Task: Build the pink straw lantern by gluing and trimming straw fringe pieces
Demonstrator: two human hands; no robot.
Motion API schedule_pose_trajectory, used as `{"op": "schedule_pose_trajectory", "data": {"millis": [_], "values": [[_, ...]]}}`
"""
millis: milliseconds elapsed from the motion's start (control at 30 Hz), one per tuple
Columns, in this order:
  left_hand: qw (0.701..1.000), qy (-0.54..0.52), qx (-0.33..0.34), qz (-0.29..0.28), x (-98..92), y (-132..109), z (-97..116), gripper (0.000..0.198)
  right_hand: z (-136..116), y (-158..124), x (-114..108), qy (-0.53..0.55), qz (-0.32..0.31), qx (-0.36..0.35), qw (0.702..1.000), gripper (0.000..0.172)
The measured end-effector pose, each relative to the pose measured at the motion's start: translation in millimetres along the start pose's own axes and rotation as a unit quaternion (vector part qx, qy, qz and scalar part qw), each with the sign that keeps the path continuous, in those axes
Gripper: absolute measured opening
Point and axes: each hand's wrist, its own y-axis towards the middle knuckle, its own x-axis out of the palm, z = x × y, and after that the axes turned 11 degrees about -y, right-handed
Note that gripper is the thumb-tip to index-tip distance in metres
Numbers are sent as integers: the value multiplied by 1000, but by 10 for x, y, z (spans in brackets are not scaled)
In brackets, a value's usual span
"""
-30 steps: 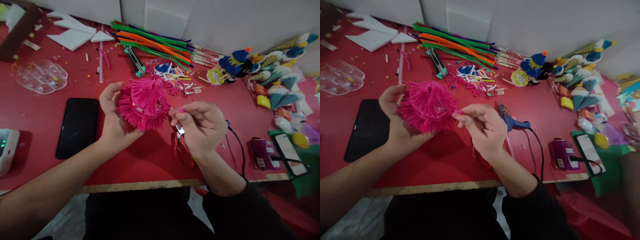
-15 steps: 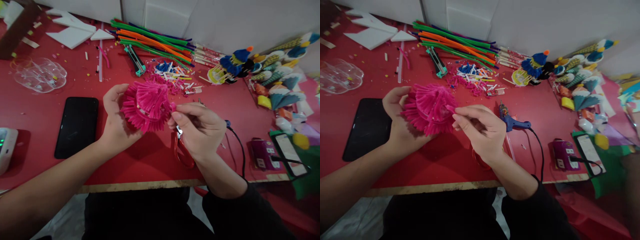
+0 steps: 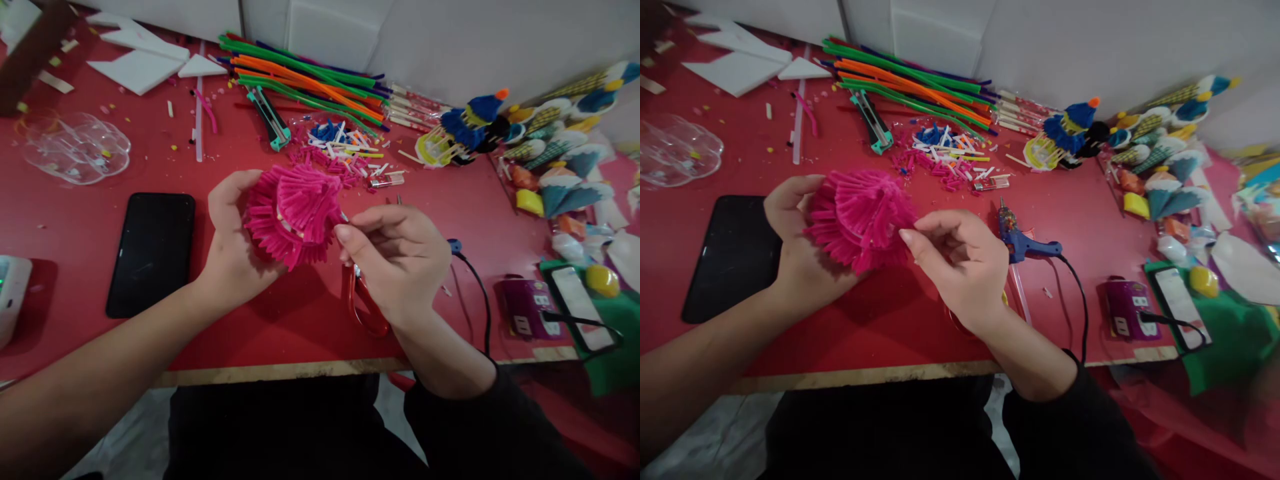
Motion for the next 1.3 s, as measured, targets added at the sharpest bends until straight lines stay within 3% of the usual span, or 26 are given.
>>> {"op": "schedule_pose_trajectory", "data": {"millis": [133, 233, 367, 467, 900, 1100, 1300], "values": [[998, 49, 42, -21, -3, 14, 11, 135, 0, -10, 2, -55, 25, -60, 996, 14], [998, 42, 30, -24, -8, 29, 20, 132, 18, 17, -30, -98, 24, -125, 987, 13], [999, -31, -23, -6, -22, 51, 11, 129, 90, 79, -80, -165, 21, -292, 942, 29], [998, -51, -40, -1, -36, 61, -6, 128, 149, 84, -89, -212, 20, -352, 911, 37], [999, 10, -6, -31, -26, 120, 102, 124, 162, 65, -127, -229, 23, -379, 897, 36], [999, -46, -15, -9, -9, 102, 20, 125, 143, 76, -128, -231, 42, -394, 888, 24], [999, -34, -17, -18, -9, 85, 67, 119, 140, 64, -113, -203, 42, -375, 904, 30]]}}
